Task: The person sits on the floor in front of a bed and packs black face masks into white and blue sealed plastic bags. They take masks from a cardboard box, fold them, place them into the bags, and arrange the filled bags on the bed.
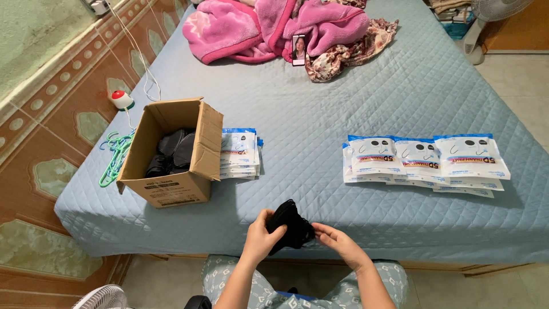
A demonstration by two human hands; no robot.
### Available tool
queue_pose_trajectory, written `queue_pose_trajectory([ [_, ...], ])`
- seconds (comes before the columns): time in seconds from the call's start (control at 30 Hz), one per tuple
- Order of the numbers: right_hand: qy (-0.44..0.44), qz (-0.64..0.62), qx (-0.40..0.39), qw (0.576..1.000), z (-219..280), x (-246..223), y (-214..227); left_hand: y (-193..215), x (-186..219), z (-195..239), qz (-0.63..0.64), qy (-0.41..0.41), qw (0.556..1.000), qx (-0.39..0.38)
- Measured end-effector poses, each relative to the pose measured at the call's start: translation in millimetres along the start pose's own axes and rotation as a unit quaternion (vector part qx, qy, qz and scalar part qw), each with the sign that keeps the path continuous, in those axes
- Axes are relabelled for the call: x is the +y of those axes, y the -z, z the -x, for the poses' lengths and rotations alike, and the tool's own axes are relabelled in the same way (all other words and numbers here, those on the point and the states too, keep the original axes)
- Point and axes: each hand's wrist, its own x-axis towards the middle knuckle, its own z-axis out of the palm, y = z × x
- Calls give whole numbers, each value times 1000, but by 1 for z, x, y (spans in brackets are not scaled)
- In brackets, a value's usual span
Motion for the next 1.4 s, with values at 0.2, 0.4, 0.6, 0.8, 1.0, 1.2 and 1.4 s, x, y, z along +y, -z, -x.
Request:
queue_pose_trajectory([
  [0.2,-82,-107,-76,988,-11,13,5,-18,12,11,-37,-139,990,-5],
  [0.4,-137,-266,-100,949,-15,24,2,-26,40,32,-102,-293,936,-165],
  [0.6,-157,-436,-137,876,-40,84,27,-31,35,32,-167,-311,913,-206],
  [0.8,-145,-425,-89,889,-37,69,14,-33,34,27,-189,-348,896,-199],
  [1.0,-115,-406,-39,906,-57,61,23,-34,32,20,-222,-350,895,-166],
  [1.2,-47,-410,34,910,-102,47,63,-36,6,11,-216,-310,917,-128],
  [1.4,40,-389,8,921,-146,44,105,-35,0,10,-198,-257,935,-143],
])
